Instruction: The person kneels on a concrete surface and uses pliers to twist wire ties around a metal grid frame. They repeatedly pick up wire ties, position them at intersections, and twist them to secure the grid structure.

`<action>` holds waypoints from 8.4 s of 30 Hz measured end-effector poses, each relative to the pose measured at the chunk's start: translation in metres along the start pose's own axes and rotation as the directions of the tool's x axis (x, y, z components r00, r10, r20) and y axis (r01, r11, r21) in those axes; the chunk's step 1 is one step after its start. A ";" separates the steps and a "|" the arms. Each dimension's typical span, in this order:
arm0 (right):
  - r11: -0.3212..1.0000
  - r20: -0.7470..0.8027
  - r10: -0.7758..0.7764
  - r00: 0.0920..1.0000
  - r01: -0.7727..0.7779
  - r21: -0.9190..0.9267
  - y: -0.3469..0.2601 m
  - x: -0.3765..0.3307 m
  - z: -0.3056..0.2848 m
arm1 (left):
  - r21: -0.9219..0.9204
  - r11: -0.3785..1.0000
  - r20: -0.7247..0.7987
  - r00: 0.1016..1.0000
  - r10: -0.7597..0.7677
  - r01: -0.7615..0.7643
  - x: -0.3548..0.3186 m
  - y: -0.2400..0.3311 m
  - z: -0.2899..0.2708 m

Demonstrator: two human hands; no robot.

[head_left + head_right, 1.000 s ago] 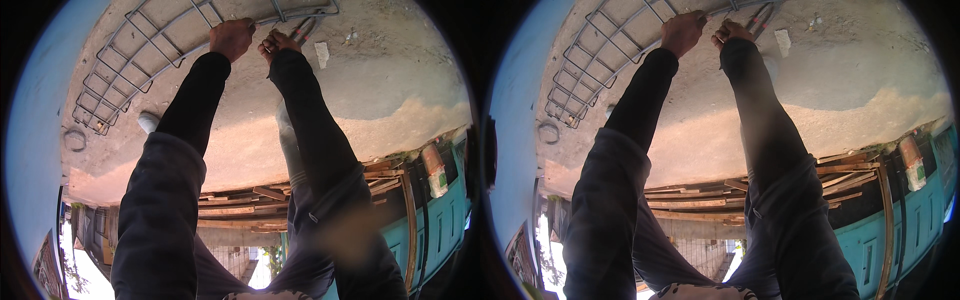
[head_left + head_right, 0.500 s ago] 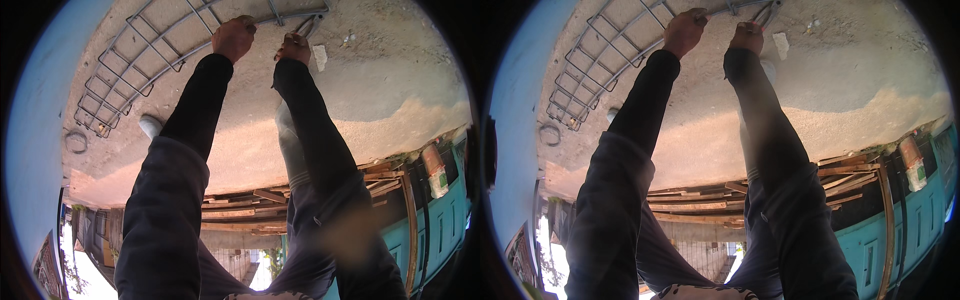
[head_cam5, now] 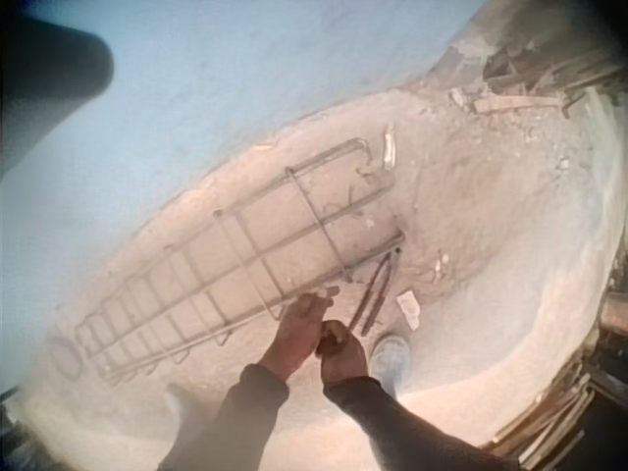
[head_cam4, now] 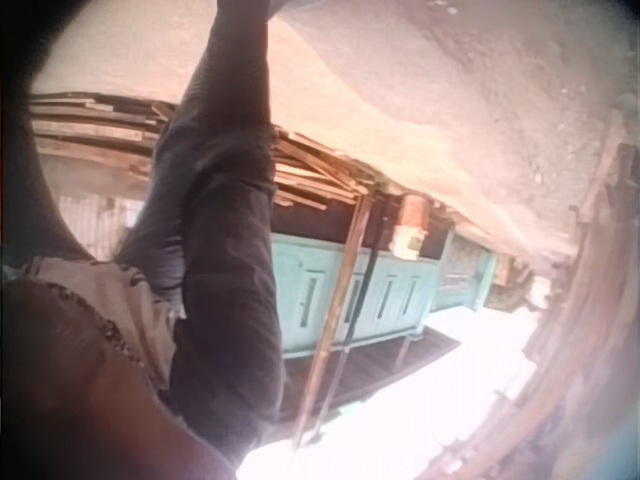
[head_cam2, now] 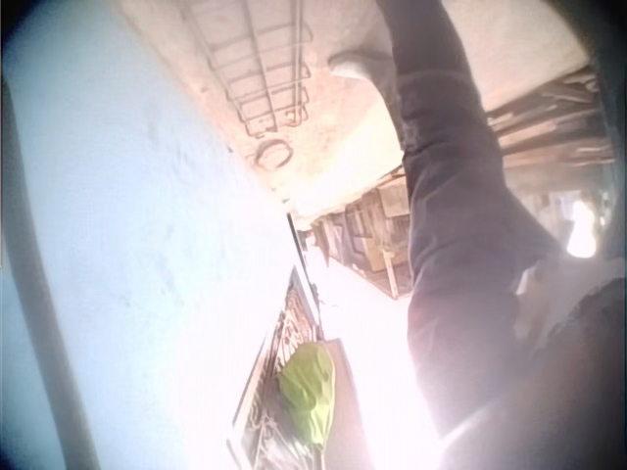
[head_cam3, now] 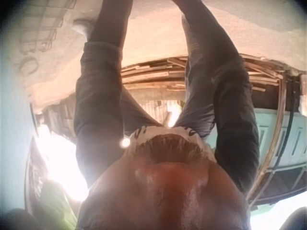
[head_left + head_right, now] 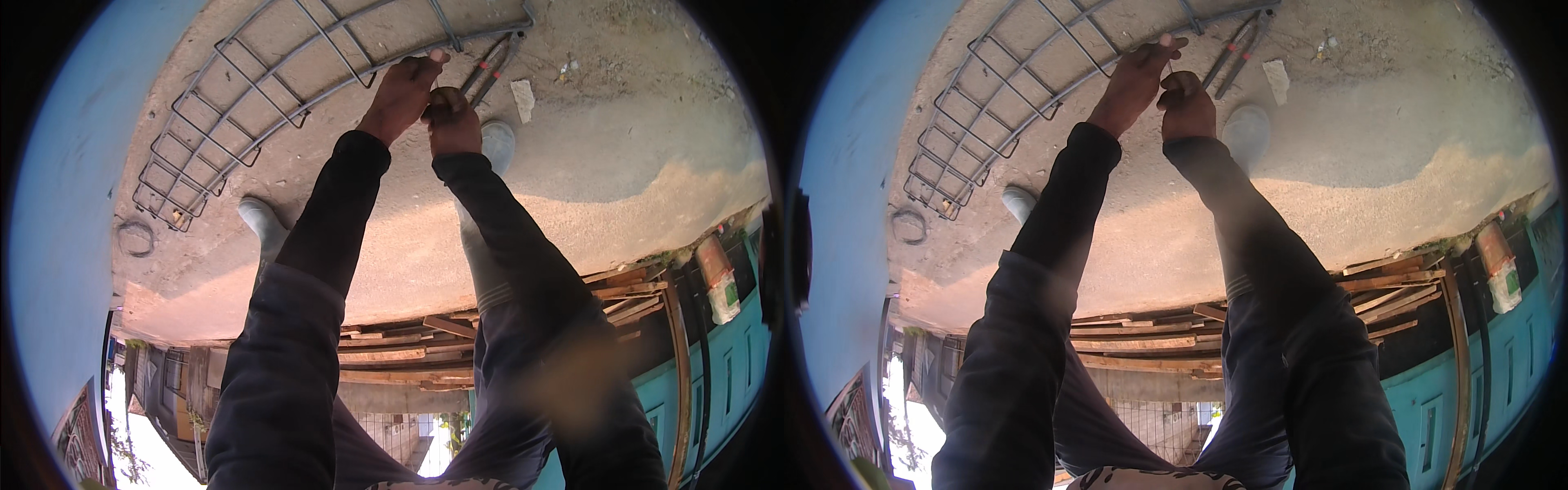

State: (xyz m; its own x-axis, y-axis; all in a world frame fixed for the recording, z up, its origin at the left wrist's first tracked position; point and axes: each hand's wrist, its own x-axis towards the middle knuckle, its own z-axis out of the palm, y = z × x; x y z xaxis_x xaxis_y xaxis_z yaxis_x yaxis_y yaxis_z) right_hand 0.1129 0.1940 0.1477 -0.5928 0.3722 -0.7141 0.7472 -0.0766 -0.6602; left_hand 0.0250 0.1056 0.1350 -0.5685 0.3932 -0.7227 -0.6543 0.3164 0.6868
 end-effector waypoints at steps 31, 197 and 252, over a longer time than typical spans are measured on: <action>0.814 0.330 0.224 0.917 -0.363 0.453 0.035 0.174 -0.080 | 0.525 0.817 -0.004 0.960 0.281 -0.237 0.066 -0.020 -0.001; 0.960 0.206 0.220 0.953 -0.249 0.128 -0.002 0.129 -0.062 | 0.620 0.749 0.166 0.972 0.166 -0.234 0.065 0.002 -0.032; 0.833 -0.144 -0.202 0.969 0.092 -0.545 -0.034 0.087 -0.034 | -0.252 0.967 -0.464 0.881 -0.089 -0.035 0.047 0.015 0.034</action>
State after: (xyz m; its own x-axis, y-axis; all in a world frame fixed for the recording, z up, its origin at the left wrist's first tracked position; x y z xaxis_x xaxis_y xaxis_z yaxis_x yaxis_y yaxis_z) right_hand 0.0461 0.2599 0.1163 -0.6816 0.5093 -0.5253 0.7317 0.4747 -0.4892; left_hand 0.0052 0.1579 0.1139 -0.6743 -0.0822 -0.7339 -0.7385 0.0747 0.6701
